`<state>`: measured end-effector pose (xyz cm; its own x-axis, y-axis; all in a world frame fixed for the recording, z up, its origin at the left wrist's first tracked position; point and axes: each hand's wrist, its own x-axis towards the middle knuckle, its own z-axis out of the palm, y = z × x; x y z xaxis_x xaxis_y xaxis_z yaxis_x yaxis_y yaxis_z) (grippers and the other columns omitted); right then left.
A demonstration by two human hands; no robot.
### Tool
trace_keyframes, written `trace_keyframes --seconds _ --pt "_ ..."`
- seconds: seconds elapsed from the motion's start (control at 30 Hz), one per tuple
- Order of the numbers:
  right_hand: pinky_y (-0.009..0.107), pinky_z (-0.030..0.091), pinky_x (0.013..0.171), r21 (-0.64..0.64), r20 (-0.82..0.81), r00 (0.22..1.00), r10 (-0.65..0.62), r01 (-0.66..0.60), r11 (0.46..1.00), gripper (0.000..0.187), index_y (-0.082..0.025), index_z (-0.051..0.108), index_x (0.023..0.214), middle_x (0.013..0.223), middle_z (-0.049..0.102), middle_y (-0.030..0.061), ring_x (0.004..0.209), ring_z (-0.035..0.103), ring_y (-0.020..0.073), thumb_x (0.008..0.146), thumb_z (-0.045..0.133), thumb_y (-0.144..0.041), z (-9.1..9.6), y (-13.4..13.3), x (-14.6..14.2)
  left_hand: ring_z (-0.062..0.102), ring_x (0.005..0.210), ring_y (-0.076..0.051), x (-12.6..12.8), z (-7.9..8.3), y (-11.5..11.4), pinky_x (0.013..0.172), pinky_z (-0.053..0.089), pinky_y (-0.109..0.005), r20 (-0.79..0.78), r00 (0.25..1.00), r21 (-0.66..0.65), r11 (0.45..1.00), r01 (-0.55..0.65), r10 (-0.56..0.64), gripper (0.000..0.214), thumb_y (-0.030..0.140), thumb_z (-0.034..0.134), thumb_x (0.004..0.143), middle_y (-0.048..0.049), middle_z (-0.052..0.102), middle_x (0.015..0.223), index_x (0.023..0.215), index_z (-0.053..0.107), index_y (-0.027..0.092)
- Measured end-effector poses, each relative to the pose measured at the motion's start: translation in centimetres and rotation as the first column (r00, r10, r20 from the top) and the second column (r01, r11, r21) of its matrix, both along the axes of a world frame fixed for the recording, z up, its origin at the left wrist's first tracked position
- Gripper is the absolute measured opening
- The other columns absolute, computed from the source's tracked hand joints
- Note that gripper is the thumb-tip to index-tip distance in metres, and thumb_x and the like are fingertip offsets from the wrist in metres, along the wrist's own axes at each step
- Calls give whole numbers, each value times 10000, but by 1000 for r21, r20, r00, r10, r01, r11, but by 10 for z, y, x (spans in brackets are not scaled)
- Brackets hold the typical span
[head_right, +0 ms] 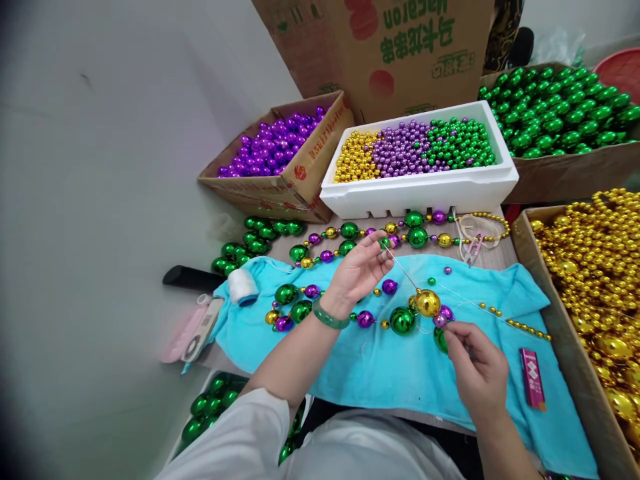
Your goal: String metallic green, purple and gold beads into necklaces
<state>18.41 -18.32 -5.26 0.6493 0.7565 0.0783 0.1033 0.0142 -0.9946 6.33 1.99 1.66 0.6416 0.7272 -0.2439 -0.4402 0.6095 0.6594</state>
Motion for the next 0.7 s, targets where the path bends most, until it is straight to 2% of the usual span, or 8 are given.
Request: trace_keyframes --seconds 0.33,0.5,0.6,0.7 --pt "213 433 487 -24 22 1000 2 -2 1000 102 -179 698 843 649 616 17 557 527 109 811 679 -275 -1 -2 3 653 717 -97 1 -1 1 661 511 -203 -40 998 78 996 -53 56 245 102 755 687 -1 678 828 915 688 159" --pt "228 450 514 -40 39 999 9 -8 999 102 -186 699 862 676 629 23 588 554 123 816 678 -275 -3 -3 4 623 723 -78 3 -2 3 682 499 -210 -69 994 193 979 -65 80 324 110 757 669 15 651 887 972 681 195" --pt "230 450 519 -61 54 998 22 -19 998 103 -189 699 870 676 626 21 588 558 124 822 675 -278 -5 -4 7 582 721 -60 3 0 3 702 480 -201 -106 988 313 947 -71 109 454 101 773 640 24 624 901 1063 659 223" --pt "230 449 526 -83 59 997 49 -44 996 103 -193 695 871 677 621 17 592 550 120 829 671 -284 -7 -4 10 564 764 -69 4 2 2 734 465 -189 -154 985 398 917 -12 80 607 93 797 613 20 616 888 1171 613 247"
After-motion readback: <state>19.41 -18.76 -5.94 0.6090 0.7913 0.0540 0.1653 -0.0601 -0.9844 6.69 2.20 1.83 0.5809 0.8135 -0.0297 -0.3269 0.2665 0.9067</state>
